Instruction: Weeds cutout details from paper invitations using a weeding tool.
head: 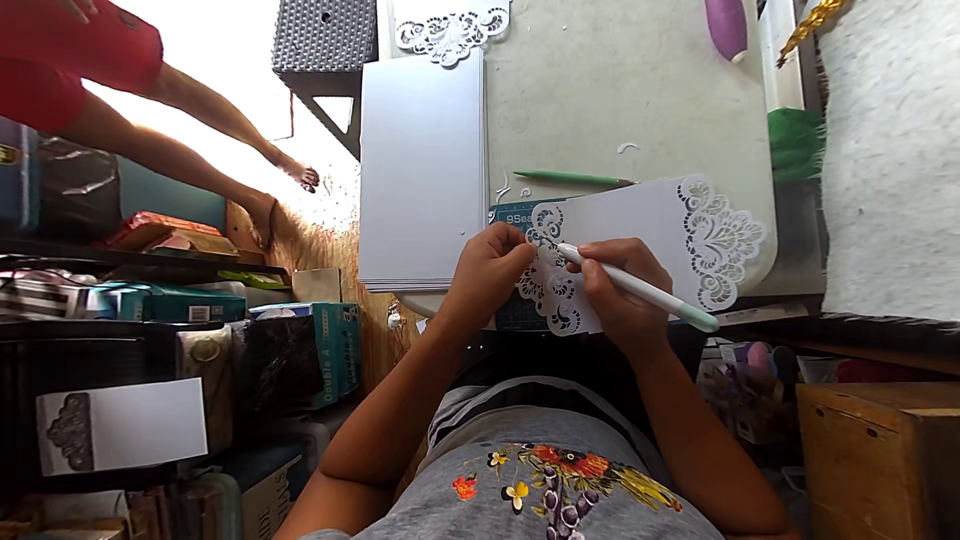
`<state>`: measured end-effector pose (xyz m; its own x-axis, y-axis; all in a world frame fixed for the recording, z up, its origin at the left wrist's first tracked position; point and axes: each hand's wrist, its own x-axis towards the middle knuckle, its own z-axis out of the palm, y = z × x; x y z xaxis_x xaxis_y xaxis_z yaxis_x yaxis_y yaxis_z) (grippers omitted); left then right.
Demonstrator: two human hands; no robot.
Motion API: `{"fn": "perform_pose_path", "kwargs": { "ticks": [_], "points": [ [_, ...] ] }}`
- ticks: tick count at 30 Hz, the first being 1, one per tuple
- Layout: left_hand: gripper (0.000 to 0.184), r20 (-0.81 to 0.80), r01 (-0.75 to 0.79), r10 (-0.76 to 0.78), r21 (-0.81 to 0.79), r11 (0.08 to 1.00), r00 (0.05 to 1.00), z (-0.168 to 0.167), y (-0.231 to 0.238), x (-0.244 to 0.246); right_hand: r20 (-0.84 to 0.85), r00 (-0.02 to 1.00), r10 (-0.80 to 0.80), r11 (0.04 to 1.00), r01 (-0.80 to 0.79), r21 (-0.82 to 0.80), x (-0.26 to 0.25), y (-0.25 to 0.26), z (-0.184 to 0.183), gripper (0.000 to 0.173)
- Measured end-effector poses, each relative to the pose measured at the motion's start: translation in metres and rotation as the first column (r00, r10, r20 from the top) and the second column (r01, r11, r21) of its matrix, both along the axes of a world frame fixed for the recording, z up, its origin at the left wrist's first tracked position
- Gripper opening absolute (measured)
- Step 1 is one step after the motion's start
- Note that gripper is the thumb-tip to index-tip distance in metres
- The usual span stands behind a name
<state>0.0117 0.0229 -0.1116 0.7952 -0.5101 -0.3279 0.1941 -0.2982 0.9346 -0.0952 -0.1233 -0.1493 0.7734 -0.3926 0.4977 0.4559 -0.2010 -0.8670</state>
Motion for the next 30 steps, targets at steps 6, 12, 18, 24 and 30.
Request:
{"fn": "perform_pose_path", "kwargs": {
  "ticks": [6,12,18,24,30],
  "points": [
    [0.025,-0.104,-0.072,0.062,-0.096,0.993,0.993,0.002,-0.001,-0.001,-0.03,0.999,0.018,0.998,-0.019,-0.058,0.001,0.001,0.0,0.016],
    [0.023,-0.295,-0.036,-0.024,-0.195,0.98,0.955,0.016,0.002,0.002,-0.03,0.999,0.015,0.994,-0.011,0.111,-0.002,-0.004,0.001,0.016],
    [0.013,-0.093,0.042,-0.058,-0.162,0.986,0.994,0.01,0.001,0.003,-0.024,1.0,0.006,0.993,-0.003,0.121,-0.002,-0.002,0.002,0.016],
    [0.009,0.093,0.067,-0.055,-0.132,0.989,0.994,0.002,-0.001,0.001,-0.017,1.0,-0.005,0.988,0.008,0.152,-0.002,-0.003,0.002,0.016],
    [0.009,0.229,0.09,-0.073,-0.064,0.994,0.971,-0.002,0.001,0.001,-0.015,1.0,-0.016,0.984,0.019,0.179,-0.004,-0.003,0.003,0.016]
  ]
}}
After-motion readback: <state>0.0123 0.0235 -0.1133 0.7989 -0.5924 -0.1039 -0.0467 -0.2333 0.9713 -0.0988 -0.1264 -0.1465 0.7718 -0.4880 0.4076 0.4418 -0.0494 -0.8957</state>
